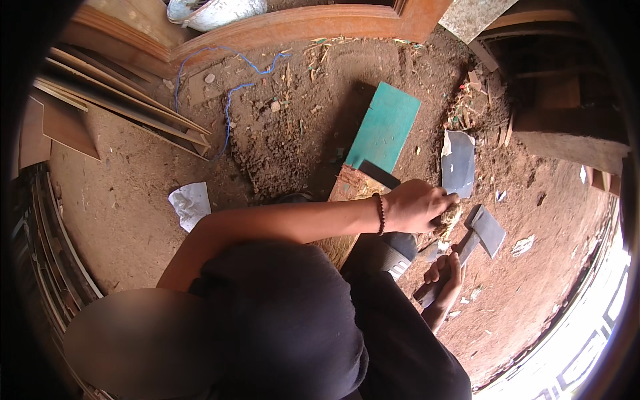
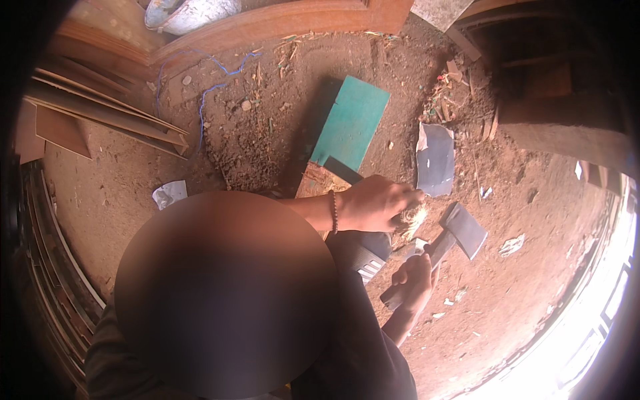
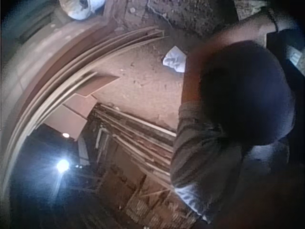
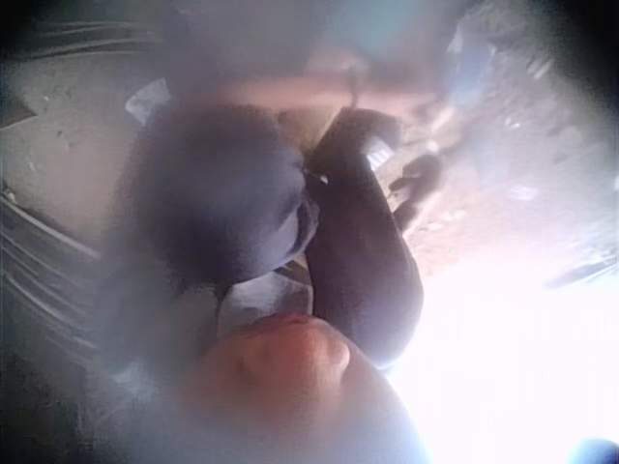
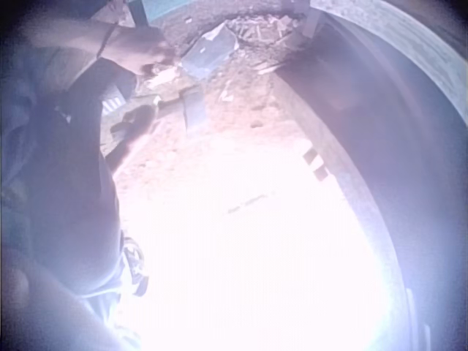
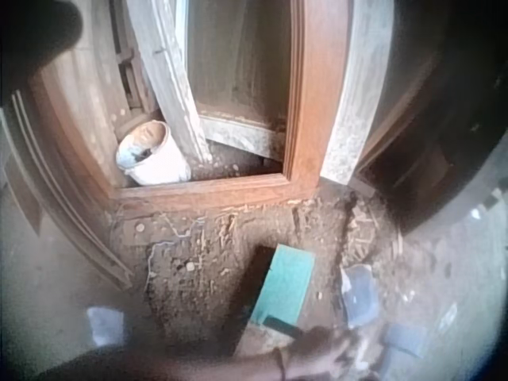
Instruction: The person uses a small axe to chip away at a green-painted wooden plank resting on the ground. They repeatedly strike the plank, remove wood chips by hand, and continue carving the same area throughout the clip.
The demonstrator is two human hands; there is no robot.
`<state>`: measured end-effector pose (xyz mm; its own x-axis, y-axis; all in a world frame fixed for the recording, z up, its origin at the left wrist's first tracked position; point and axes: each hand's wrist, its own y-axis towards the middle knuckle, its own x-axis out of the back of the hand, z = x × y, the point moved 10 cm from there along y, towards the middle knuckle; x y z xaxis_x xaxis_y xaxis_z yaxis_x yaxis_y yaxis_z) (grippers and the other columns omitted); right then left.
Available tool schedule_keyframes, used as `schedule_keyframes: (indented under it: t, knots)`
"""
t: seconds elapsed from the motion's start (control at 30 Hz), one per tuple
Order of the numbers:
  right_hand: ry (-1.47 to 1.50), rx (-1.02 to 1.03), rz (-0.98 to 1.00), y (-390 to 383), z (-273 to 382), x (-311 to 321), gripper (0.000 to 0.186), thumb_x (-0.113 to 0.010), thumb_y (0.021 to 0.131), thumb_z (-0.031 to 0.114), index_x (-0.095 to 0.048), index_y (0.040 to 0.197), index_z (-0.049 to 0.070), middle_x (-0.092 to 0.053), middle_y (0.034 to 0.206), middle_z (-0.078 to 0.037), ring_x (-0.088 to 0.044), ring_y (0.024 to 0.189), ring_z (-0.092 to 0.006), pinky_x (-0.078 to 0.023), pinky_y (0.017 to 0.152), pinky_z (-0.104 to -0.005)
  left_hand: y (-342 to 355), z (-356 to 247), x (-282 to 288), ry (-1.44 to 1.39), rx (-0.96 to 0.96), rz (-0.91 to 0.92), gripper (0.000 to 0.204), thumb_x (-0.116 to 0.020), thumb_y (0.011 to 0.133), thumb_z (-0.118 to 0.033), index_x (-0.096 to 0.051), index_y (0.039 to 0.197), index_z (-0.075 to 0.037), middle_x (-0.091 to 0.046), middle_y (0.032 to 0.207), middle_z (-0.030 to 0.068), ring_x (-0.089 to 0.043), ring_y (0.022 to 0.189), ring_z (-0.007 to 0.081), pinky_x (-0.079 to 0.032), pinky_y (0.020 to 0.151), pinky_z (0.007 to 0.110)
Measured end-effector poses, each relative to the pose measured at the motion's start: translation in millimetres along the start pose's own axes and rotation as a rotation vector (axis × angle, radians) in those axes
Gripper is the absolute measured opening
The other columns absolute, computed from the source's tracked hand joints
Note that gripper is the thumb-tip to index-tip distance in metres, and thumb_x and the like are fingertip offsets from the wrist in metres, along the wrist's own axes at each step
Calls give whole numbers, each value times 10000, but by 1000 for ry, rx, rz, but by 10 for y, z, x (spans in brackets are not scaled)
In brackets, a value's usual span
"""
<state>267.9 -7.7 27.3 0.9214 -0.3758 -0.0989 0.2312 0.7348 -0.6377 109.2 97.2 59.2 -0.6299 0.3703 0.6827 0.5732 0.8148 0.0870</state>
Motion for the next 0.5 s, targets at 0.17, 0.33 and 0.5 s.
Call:
schedule_keyframes:
  t: [0.17,0.33,0.5]
  knots:
    - [-2,13,50,2,71,-116,273,-481,995,186,-451,1216,29,-493,694,-61,-450,473,-141,-403,409,-281,55,132,164,-154,53,-168,547,-813,699,-224,-589,1160,-32,-677,842,111,-686,736,276,-579,668,378]
    - [-19,39,24,8,141,-62,320,-486,1002,216,-446,1258,29,-486,701,-56,-449,470,-128,-401,399,-274,6,-11,89,-43,-73,-164,448,-789,674,-137,-619,1073,-23,-662,742,114,-666,620,258,-566,615,372]
    - [-197,193,-41,-15,551,-40,408,-479,1016,245,-399,1343,15,-459,698,-37,-432,450,-100,-367,372,-248,56,101,171,-96,18,-243,405,-784,653,-111,-628,1015,-21,-659,743,118,-675,640,264,-569,605,374]
